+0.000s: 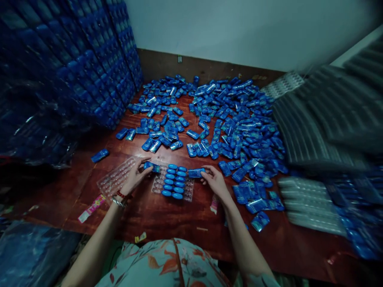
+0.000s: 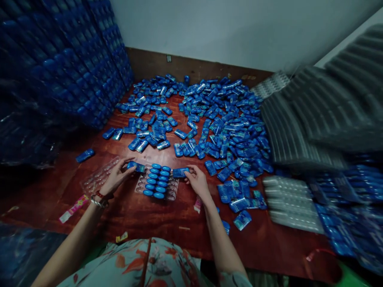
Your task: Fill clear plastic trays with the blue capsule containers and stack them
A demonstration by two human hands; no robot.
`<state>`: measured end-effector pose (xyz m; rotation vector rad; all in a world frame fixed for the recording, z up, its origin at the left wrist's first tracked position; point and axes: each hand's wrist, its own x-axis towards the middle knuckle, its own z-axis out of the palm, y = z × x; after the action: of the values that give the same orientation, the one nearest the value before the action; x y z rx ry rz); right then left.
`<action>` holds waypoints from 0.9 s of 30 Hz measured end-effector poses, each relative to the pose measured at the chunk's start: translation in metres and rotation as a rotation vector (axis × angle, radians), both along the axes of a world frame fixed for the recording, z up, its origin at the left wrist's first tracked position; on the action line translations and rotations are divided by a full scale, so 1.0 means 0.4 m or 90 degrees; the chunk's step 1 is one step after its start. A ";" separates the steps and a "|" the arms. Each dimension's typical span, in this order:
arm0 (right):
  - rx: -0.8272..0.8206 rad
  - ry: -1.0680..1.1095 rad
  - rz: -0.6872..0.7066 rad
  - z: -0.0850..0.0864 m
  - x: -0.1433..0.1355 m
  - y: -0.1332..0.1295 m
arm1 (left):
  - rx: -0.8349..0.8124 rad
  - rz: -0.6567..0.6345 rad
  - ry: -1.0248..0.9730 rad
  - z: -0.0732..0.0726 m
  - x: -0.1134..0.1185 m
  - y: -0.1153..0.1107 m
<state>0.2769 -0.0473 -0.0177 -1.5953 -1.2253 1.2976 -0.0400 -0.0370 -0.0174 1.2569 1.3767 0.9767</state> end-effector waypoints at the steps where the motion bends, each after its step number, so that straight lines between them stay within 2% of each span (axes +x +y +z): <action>1: 0.004 -0.006 -0.004 0.000 0.001 -0.001 | 0.015 -0.010 0.015 -0.002 -0.003 -0.003; 3: 0.050 -0.064 -0.007 0.009 0.001 -0.005 | 0.069 -0.031 0.075 -0.004 -0.009 -0.007; 6: 0.176 -0.187 0.002 0.031 -0.007 -0.014 | 0.179 -0.039 0.204 0.002 -0.007 -0.014; 11: 0.294 -0.279 0.093 0.043 -0.030 -0.028 | 0.320 -0.093 0.408 0.018 0.029 -0.021; 17: 0.310 -0.358 0.171 0.046 -0.038 -0.039 | 0.272 -0.241 0.661 0.017 0.045 -0.007; 23: 0.307 -0.391 0.278 0.071 -0.033 -0.030 | 0.329 -0.342 0.713 0.030 0.041 0.033; 27: 0.269 -0.513 0.347 0.086 -0.043 -0.023 | 0.340 -0.430 0.747 0.055 0.052 0.061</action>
<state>0.2599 -0.0565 0.0166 -1.5480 -2.3716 0.5706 -0.0193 -0.0126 0.0047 2.7178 1.3040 0.0256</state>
